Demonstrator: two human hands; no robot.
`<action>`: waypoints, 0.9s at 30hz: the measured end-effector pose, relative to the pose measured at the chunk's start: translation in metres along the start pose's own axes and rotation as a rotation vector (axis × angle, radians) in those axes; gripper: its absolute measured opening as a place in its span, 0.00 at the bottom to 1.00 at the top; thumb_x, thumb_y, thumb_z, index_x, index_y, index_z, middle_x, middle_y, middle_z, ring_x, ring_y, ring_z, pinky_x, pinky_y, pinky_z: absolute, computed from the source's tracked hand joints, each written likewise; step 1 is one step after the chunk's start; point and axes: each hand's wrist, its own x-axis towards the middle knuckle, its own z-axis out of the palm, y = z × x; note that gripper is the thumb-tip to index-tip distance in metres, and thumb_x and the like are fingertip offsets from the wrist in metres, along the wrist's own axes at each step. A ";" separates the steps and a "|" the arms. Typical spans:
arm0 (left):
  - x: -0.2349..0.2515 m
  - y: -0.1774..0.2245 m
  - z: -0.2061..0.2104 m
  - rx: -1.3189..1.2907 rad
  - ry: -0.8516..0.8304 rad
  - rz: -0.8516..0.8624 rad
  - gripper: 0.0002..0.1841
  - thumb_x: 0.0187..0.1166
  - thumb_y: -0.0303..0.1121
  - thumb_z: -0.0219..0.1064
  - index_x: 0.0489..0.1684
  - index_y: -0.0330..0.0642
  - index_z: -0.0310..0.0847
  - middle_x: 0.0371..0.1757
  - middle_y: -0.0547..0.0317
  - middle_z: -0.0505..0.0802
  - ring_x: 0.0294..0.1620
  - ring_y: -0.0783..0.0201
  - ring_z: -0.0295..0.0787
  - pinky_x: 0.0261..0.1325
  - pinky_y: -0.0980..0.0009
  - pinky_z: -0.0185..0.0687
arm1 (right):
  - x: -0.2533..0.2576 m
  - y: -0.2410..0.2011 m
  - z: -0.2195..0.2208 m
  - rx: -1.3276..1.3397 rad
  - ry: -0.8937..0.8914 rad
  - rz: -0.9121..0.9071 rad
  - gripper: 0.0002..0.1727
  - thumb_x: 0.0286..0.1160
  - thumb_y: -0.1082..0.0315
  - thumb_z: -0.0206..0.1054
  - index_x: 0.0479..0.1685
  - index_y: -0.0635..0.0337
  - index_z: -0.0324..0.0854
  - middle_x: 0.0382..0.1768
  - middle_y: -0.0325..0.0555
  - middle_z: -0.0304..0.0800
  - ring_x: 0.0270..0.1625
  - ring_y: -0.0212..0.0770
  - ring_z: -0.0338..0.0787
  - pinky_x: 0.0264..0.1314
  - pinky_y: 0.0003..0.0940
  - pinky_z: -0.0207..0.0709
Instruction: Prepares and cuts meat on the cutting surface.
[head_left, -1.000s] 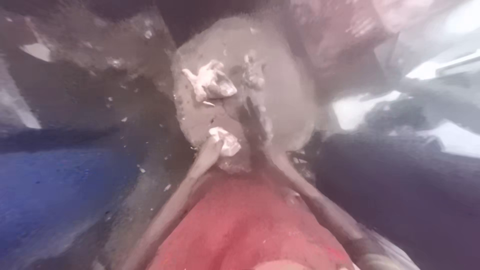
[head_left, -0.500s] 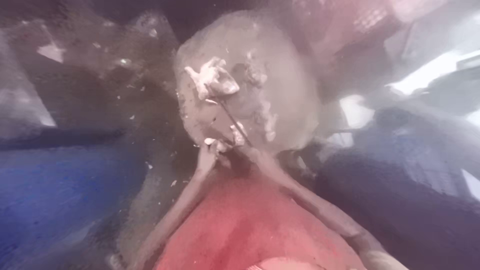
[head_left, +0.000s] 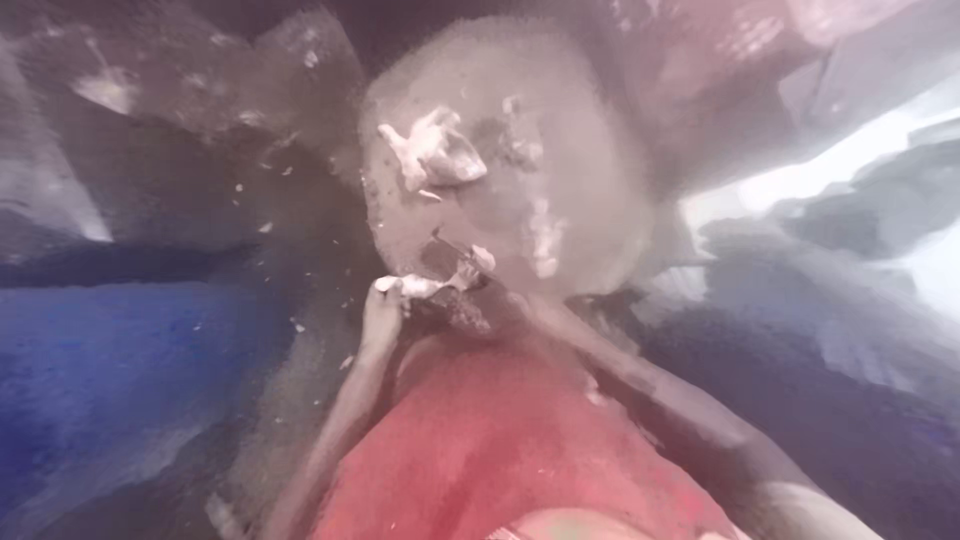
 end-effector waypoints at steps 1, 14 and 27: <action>-0.001 -0.002 -0.002 -0.018 -0.002 -0.011 0.18 0.93 0.38 0.55 0.69 0.35 0.71 0.36 0.55 0.88 0.26 0.66 0.85 0.33 0.69 0.87 | 0.003 0.003 -0.001 -0.008 -0.003 0.013 0.32 0.93 0.43 0.42 0.65 0.62 0.80 0.50 0.61 0.89 0.56 0.58 0.90 0.64 0.60 0.80; -0.024 -0.018 -0.024 -0.020 -0.084 -0.059 0.13 0.89 0.36 0.60 0.60 0.35 0.79 0.28 0.60 0.87 0.20 0.69 0.82 0.27 0.72 0.83 | -0.015 -0.018 0.008 0.089 -0.045 -0.033 0.29 0.94 0.47 0.44 0.70 0.60 0.78 0.53 0.58 0.90 0.58 0.53 0.90 0.66 0.55 0.80; -0.007 -0.030 0.016 0.762 -0.214 0.425 0.14 0.85 0.40 0.63 0.61 0.45 0.87 0.67 0.46 0.87 0.60 0.51 0.90 0.64 0.51 0.86 | -0.026 -0.042 -0.018 0.419 0.213 -0.159 0.30 0.94 0.49 0.41 0.65 0.67 0.76 0.34 0.45 0.83 0.34 0.36 0.84 0.42 0.36 0.83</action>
